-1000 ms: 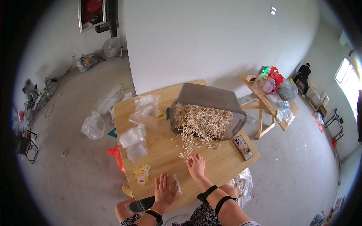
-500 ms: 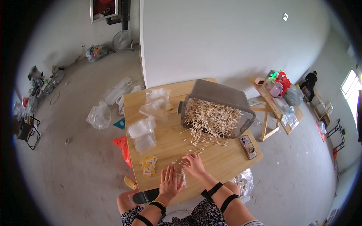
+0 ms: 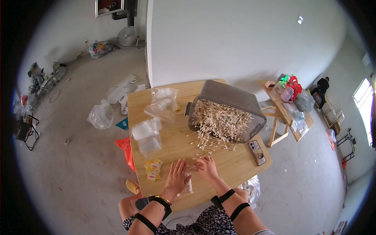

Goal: Sorting and organizing cotton swabs on a table into groups and placing some in a plastic bag.

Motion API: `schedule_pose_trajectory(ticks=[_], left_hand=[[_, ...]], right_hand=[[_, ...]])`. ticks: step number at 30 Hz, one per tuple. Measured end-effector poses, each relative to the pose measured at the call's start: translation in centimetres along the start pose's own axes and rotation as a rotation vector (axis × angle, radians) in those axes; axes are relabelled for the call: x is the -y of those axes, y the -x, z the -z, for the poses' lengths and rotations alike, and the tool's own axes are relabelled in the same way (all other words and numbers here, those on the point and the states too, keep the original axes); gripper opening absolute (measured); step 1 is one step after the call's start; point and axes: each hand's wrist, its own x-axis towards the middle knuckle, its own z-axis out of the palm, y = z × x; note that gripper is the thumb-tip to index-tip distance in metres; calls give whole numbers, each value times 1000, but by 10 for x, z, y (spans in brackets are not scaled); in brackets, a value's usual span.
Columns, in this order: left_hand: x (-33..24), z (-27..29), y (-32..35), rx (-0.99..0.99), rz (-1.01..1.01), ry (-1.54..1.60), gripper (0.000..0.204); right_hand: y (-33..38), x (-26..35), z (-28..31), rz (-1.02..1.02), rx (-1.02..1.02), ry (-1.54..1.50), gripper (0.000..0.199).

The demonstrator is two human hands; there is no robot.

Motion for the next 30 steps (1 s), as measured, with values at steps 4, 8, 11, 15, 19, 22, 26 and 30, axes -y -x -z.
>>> schedule_pose_trajectory(ticks=[4, 8, 11, 15, 19, 22, 26, 30], left_hand=[[13, -9, -10, 56, -51, -57, 74], [13, 3, -23, 80, -42, 85, 80], [17, 13, -28, 39, -26, 203, 80], [19, 21, -36, 1, -62, 178, 74], [22, 20, -45, 16, -64, 161, 52], [21, 13, -51, -23, -64, 179, 39], [25, 7, -47, -89, -35, 274, 25], [27, 8, -41, -128, -5, 320, 17]], right_hand=[[8, 9, 5, 5, -28, 27, 33], [12, 11, 11, 24, -7, 28, 36], [14, 13, 10, 59, -27, 85, 37], [17, 14, 10, 32, -31, 45, 34], [18, 11, 11, 46, -46, 42, 32], [17, 9, 7, 33, -56, 59, 32], [18, 11, 5, 44, -81, 37, 33], [21, 12, 5, 57, -89, 51, 30]])
